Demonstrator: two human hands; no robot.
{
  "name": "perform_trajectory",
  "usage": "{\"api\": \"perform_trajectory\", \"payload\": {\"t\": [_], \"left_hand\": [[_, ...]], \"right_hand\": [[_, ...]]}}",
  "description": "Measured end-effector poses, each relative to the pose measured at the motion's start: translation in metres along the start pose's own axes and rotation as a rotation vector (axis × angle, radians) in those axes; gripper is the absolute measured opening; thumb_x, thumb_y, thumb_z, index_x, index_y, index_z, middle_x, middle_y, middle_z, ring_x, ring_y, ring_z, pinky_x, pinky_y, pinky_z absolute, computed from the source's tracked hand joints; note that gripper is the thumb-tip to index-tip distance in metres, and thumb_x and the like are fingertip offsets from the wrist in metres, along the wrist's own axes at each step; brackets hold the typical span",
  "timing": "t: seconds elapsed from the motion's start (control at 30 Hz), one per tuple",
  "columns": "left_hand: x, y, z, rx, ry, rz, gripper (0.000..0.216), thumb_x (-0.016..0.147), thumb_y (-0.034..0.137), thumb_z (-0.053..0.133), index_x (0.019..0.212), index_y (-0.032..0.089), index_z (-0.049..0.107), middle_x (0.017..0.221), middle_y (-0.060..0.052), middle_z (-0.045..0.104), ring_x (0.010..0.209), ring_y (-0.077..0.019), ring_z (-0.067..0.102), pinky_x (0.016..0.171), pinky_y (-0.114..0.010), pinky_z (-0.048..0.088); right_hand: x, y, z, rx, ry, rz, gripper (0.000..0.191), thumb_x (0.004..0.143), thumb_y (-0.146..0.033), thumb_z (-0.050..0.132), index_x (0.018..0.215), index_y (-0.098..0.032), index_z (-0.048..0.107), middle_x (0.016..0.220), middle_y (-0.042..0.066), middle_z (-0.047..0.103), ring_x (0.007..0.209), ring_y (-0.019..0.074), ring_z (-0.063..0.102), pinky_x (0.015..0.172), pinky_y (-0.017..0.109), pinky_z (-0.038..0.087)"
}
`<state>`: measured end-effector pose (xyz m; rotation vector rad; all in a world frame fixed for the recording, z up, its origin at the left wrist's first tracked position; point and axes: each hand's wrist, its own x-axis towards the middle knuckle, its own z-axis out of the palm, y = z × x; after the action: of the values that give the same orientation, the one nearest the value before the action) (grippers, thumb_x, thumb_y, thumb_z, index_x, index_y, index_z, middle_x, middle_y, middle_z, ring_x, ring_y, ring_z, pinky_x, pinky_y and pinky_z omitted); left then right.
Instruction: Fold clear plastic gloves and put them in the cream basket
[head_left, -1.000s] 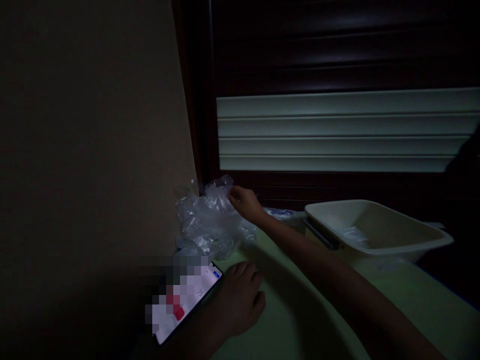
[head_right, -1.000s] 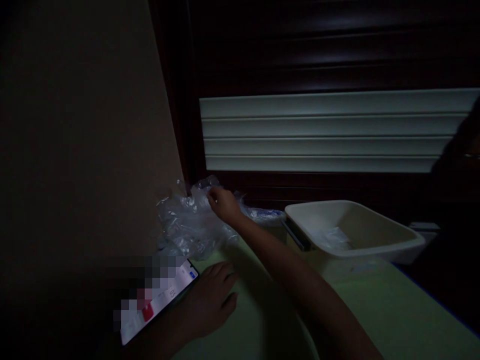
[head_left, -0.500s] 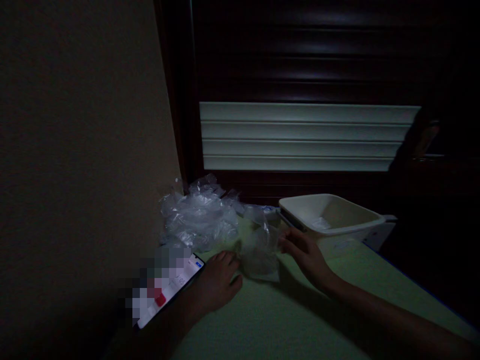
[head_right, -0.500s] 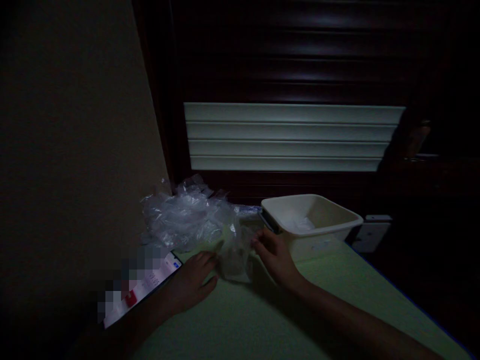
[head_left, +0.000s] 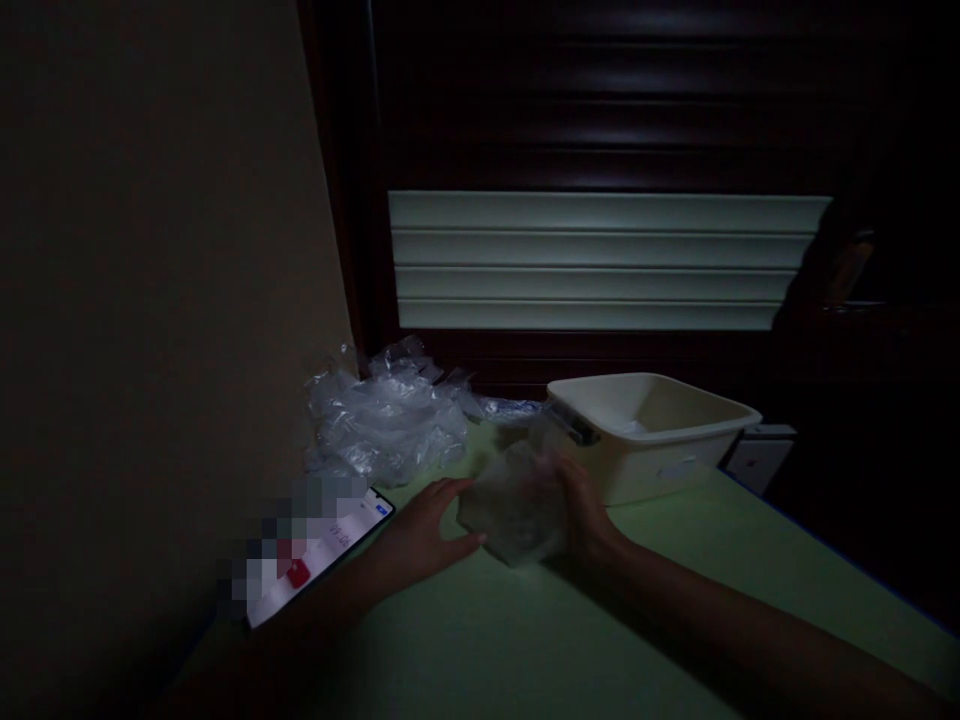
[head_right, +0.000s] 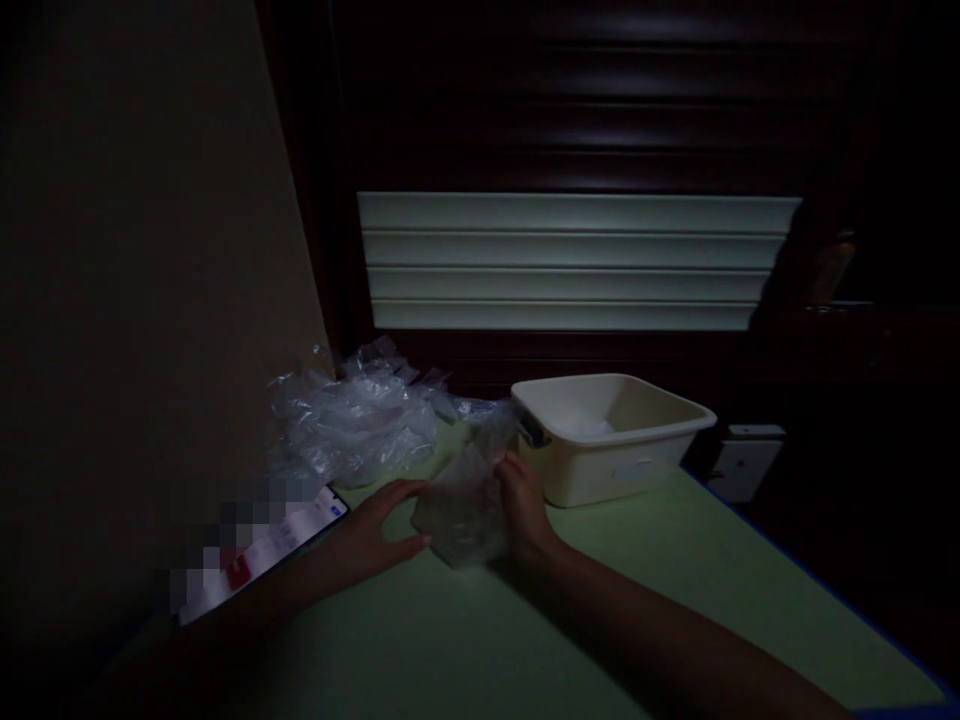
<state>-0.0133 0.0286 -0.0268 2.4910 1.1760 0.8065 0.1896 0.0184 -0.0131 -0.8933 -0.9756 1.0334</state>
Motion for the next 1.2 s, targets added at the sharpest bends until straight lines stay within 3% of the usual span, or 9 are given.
{"api": "perform_trajectory", "payload": {"t": [0.17, 0.43, 0.57, 0.7, 0.87, 1.1, 1.2], "left_hand": [[0.001, 0.002, -0.005, -0.239, -0.050, -0.099, 0.078, 0.063, 0.030, 0.074, 0.130, 0.017, 0.035, 0.127, -0.012, 0.048, 0.116, -0.0263, 0.046, 0.100, -0.040, 0.035], [-0.003, 0.011, 0.000, -0.092, -0.072, 0.052, 0.095, 0.057, 0.038, 0.079, 0.135, 0.020, 0.027, 0.140, -0.013, 0.028, 0.128, -0.0293, 0.029, 0.106, -0.042, 0.027], [-0.003, 0.012, 0.003, -0.059, -0.048, 0.065, 0.076, 0.069, 0.029, 0.070, 0.133, 0.021, 0.031, 0.137, -0.011, 0.035, 0.125, -0.0255, 0.034, 0.105, -0.040, 0.029], [0.000, 0.011, 0.003, -0.094, -0.002, 0.061, 0.051, 0.076, 0.020, 0.060, 0.124, 0.022, 0.044, 0.123, -0.007, 0.050, 0.112, -0.0218, 0.047, 0.097, -0.035, 0.037], [0.006, 0.015, -0.002, -0.191, 0.153, -0.087, 0.024, 0.077, 0.022, 0.054, 0.101, 0.021, 0.059, 0.097, -0.003, 0.064, 0.090, -0.0196, 0.059, 0.082, -0.031, 0.045], [0.011, 0.031, -0.018, -0.371, 0.423, -0.301, 0.016, 0.067, 0.033, 0.062, 0.075, 0.018, 0.063, 0.075, -0.001, 0.066, 0.076, -0.0195, 0.061, 0.070, -0.029, 0.048], [0.010, 0.032, -0.021, -0.514, 0.451, -0.356, 0.025, 0.067, 0.042, 0.062, 0.069, 0.017, 0.062, 0.069, -0.002, 0.064, 0.071, -0.0194, 0.060, 0.065, -0.027, 0.047]], "right_hand": [[-0.008, 0.009, 0.004, 0.086, -0.067, 0.110, 0.016, 0.059, -0.030, 0.067, 0.069, -0.019, 0.060, 0.058, -0.003, 0.058, 0.050, 0.0136, 0.051, 0.050, 0.026, 0.042], [-0.015, 0.009, 0.002, 0.090, -0.118, 0.112, 0.023, 0.058, -0.030, 0.074, 0.073, -0.018, 0.060, 0.065, 0.000, 0.061, 0.061, 0.0152, 0.054, 0.057, 0.026, 0.043], [-0.012, 0.011, 0.001, 0.067, -0.096, 0.113, 0.022, 0.059, -0.031, 0.073, 0.071, -0.018, 0.060, 0.066, 0.001, 0.060, 0.067, 0.0170, 0.054, 0.060, 0.027, 0.042], [-0.012, 0.009, -0.003, 0.031, -0.109, 0.123, 0.023, 0.064, -0.037, 0.069, 0.066, -0.018, 0.056, 0.058, -0.002, 0.054, 0.053, 0.0129, 0.049, 0.050, 0.024, 0.037], [-0.009, -0.002, -0.008, -0.127, -0.098, 0.053, 0.026, 0.065, -0.040, 0.065, 0.059, -0.017, 0.054, 0.055, -0.003, 0.052, 0.053, 0.0118, 0.047, 0.048, 0.023, 0.035], [-0.001, -0.017, -0.017, -0.182, -0.097, -0.101, 0.017, 0.062, -0.033, 0.060, 0.057, -0.019, 0.051, 0.052, -0.003, 0.053, 0.050, 0.0120, 0.046, 0.050, 0.025, 0.037], [0.000, -0.018, -0.020, -0.172, -0.102, -0.125, 0.015, 0.064, -0.030, 0.056, 0.054, -0.020, 0.051, 0.048, -0.003, 0.052, 0.047, 0.0121, 0.046, 0.048, 0.025, 0.036]]}}
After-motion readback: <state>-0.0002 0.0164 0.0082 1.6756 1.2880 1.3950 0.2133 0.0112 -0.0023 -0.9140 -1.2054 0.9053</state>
